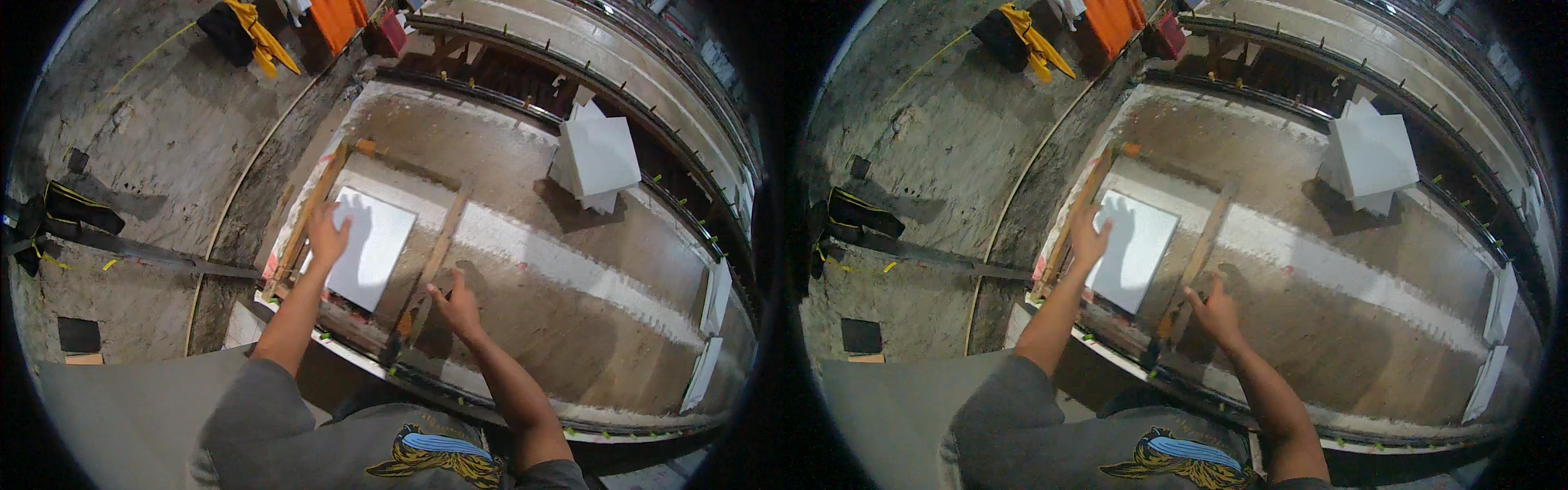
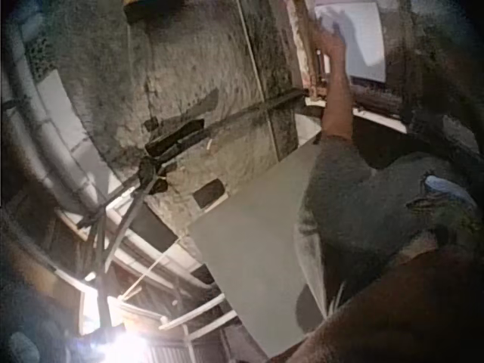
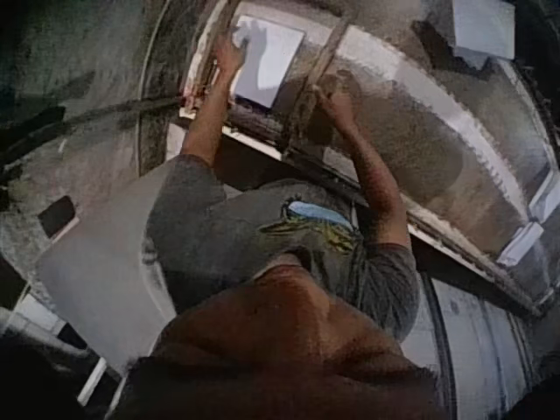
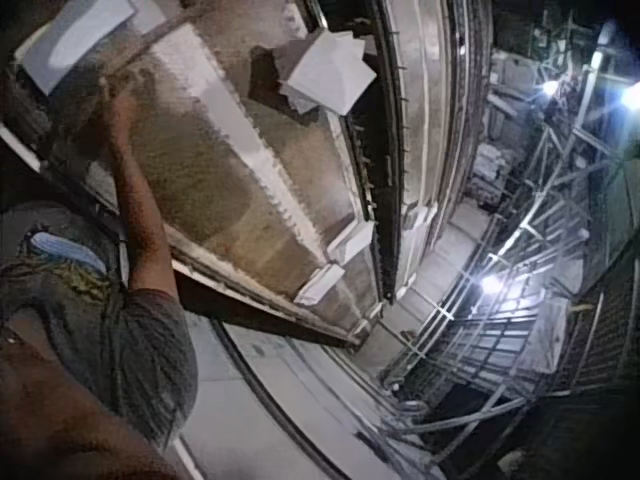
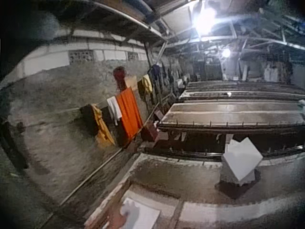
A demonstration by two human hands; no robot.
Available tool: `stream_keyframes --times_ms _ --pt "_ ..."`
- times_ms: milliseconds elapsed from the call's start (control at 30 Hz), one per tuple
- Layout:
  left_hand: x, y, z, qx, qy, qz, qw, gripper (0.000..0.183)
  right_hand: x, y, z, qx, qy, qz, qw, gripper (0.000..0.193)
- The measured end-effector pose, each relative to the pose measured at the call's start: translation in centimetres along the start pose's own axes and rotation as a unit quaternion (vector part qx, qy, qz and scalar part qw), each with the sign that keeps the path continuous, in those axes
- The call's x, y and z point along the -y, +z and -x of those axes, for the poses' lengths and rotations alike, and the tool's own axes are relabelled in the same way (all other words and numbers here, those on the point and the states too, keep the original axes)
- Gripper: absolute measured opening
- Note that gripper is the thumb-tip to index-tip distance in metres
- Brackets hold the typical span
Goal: The person places white rectangular tiles one by one into a wooden frame on a conveyor belt. They pick tiles from a nearby stack, position them inside the frame, and then move the frame along the belt to the next station.
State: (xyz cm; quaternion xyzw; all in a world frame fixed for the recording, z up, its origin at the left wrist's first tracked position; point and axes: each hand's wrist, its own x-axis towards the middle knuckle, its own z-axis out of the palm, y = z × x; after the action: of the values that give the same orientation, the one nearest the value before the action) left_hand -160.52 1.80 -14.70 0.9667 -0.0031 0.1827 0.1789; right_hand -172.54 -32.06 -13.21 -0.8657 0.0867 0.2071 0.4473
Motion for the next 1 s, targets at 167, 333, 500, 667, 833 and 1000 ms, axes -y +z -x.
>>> stream_keyframes --times_ms 167,333,500,667,833,1000 --pt "9.6 -3.8 1.3 0.126 -0.163 -0.094 0.974 0.063 0.3 7.3 1.2 -0.064 -0.002 0.02 0.998 0.102" --pt "12.7 -5.6 2.1 0.246 -0.166 -0.041 0.954 0.063 4.0 7.5 2.0 -0.059 0.053 0.076 0.994 0.097" --pt "12.7 -5.6 1.4 0.271 -0.109 -0.045 0.955 0.047 3.5 9.2 1.4 -0.115 0.092 0.132 0.98 0.087" --pt "14.8 -4.1 1.5 0.198 -0.089 -0.003 0.976 0.048 2.3 10.0 1.2 -0.161 0.039 0.09 0.982 0.073" --pt "13.6 -8.1 0.2 0.184 -0.097 0.044 0.977 0.053 5.6 8.5 2.9 -0.161 0.053 0.083 0.982 0.067" --pt "8.1 -10.6 0.1 0.163 -0.078 0.129 0.975 0.054 4.2 3.2 3.8 -0.219 -0.006 0.057 0.974 0.061"
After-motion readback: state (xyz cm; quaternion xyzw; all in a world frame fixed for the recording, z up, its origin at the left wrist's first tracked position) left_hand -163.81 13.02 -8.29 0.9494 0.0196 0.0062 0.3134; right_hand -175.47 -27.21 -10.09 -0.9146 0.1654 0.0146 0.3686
